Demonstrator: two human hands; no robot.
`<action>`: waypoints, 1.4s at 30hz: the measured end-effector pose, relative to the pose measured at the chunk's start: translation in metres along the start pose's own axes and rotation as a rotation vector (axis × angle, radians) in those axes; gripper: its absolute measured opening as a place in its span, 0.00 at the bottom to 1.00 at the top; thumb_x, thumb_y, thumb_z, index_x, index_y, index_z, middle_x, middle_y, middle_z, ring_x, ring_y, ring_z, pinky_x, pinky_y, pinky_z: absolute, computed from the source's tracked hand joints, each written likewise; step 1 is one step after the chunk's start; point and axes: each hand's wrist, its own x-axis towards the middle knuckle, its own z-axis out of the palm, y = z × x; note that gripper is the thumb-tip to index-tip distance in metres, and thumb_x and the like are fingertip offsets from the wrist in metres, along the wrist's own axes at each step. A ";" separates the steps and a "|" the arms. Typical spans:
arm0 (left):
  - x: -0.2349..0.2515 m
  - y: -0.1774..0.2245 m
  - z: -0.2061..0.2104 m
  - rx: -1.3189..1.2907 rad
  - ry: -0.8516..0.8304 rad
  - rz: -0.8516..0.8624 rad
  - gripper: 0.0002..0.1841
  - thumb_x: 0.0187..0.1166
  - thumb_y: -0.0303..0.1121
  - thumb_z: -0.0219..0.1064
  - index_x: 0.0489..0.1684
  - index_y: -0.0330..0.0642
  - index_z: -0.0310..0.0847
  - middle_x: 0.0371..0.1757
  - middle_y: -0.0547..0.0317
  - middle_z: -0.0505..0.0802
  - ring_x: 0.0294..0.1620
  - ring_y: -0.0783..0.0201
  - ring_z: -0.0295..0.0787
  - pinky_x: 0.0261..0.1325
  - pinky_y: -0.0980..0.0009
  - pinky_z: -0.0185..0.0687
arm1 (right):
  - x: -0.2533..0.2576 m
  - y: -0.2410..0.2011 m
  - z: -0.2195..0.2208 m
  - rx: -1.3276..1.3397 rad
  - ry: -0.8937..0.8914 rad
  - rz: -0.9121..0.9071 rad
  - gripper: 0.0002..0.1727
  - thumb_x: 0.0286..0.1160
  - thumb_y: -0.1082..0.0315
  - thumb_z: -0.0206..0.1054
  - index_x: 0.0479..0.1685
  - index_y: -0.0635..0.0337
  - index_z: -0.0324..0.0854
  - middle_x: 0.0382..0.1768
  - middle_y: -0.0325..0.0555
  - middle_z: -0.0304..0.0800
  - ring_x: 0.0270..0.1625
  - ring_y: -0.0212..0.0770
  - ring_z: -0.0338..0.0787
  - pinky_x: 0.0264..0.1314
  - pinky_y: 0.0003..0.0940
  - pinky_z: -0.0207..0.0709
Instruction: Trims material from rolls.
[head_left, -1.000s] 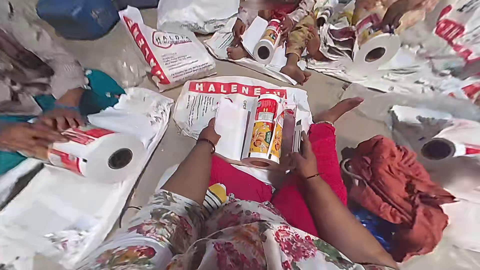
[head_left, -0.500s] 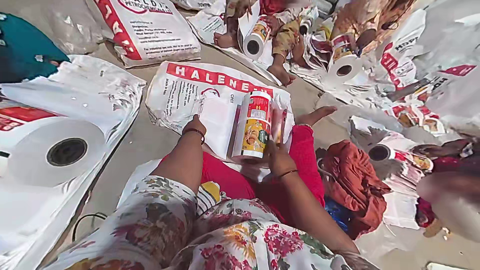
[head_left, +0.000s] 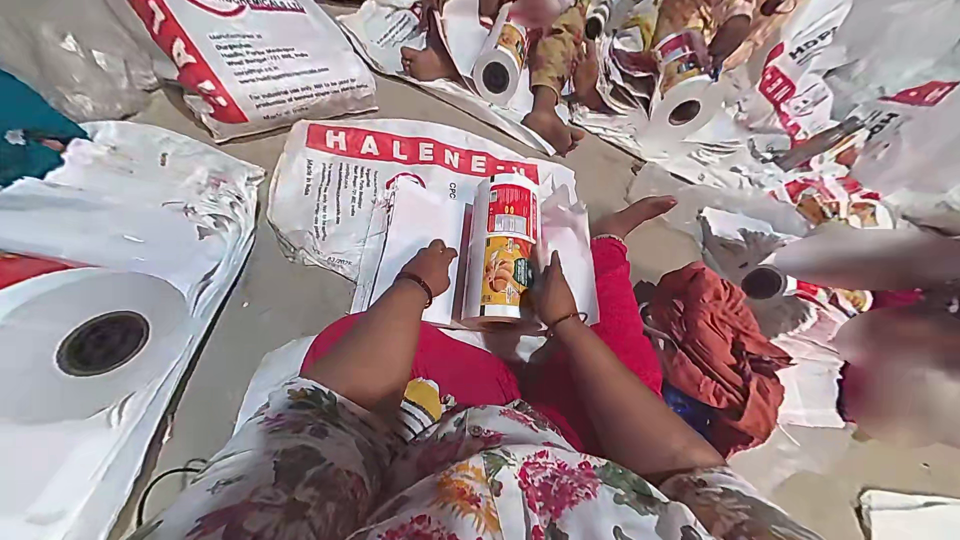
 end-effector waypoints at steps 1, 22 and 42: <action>0.004 -0.008 0.006 0.013 -0.085 -0.040 0.33 0.69 0.32 0.78 0.79 0.43 0.78 0.84 0.35 0.73 0.75 0.28 0.78 0.68 0.30 0.79 | 0.012 0.008 0.000 0.080 0.001 0.068 0.45 0.81 0.69 0.64 0.95 0.62 0.40 0.73 0.71 0.78 0.69 0.65 0.85 0.71 0.63 0.77; 0.014 -0.015 0.014 0.117 -0.451 -0.168 0.42 0.78 0.56 0.71 0.90 0.45 0.65 0.94 0.29 0.51 0.92 0.24 0.47 0.86 0.30 0.56 | 0.175 0.136 0.038 1.387 0.451 0.315 0.24 0.90 0.67 0.54 0.82 0.55 0.58 0.59 0.54 0.83 0.41 0.48 0.92 0.37 0.47 0.88; 0.020 -0.023 0.015 0.035 -0.346 -0.169 0.32 0.83 0.53 0.66 0.77 0.37 0.78 0.79 0.35 0.81 0.82 0.36 0.74 0.83 0.35 0.65 | 0.133 0.072 0.000 -0.174 0.110 0.499 0.31 0.74 0.53 0.70 0.71 0.65 0.75 0.63 0.64 0.87 0.66 0.60 0.88 0.66 0.62 0.81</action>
